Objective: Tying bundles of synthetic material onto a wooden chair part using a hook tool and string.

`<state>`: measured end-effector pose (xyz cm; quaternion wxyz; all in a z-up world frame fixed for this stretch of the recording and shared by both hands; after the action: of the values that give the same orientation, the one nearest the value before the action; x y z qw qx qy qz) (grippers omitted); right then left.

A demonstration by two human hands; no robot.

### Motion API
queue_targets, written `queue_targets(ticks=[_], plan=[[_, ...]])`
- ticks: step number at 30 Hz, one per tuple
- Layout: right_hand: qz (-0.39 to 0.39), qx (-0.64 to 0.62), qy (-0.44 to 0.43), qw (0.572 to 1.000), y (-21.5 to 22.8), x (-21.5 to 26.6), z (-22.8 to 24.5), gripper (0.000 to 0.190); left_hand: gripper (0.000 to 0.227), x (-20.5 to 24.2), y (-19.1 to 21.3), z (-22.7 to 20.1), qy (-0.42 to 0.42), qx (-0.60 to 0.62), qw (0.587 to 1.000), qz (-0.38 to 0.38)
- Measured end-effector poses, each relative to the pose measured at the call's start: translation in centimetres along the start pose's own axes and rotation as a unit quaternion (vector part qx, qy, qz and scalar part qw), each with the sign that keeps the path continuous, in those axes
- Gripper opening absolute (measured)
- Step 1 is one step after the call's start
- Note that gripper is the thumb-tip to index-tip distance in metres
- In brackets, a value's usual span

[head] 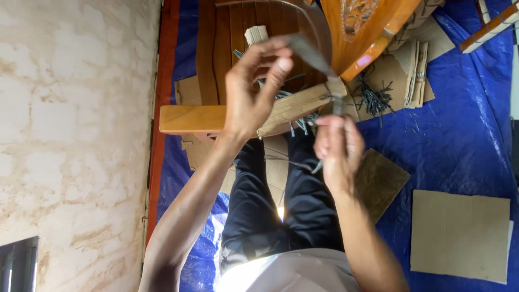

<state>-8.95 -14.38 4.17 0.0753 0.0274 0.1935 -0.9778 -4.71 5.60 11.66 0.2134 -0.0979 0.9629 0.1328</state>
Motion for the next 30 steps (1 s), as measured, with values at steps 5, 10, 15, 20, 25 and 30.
queue_targets(ticks=[5, 10, 15, 20, 25, 30], plan=[[-0.217, -0.045, -0.108, 0.969, 9.7, 3.8, -8.7, 0.026, 0.07, 2.0, -3.8, 8.7, -0.046, -0.292, 0.943, 0.151], [-0.289, -0.02, -0.254, 0.923, 12.2, 4.7, -15.9, 0.017, 0.064, 3.0, -6.8, 11.3, 0.072, -0.368, 0.89, 0.261], [-0.193, 0.036, -0.253, 0.947, 6.5, -0.1, -14.4, 0.013, 0.048, 3.2, -7.2, 11.7, 0.074, -0.393, 0.885, 0.24], [-0.14, 0.033, -0.197, 0.97, 4.0, -5.4, -14.2, 0.008, 0.05, 3.5, -7.0, 12.6, 0.002, -0.387, 0.899, 0.204], [-0.11, 0.005, -0.137, 0.984, 6.3, -7.7, -16.9, 0.012, 0.064, 1.6, -6.9, 11.3, 0.053, -0.341, 0.901, 0.264], [-0.036, -0.022, -0.166, 0.985, 5.3, -7.7, -13.6, 0.017, 0.077, -0.3, -8.1, 13.0, 0.297, -0.344, 0.848, 0.272]])
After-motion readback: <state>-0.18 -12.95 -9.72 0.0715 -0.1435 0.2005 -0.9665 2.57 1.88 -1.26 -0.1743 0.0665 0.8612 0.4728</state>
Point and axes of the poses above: each hand's wrist, its own x-axis away from the middle knuckle, its own y-axis out of the back of the hand, z = x × y, the point moved 1 cm from there along -x, towards the middle knuckle, and after that the axes turned 1 degree about z, right-handed, at the moved point
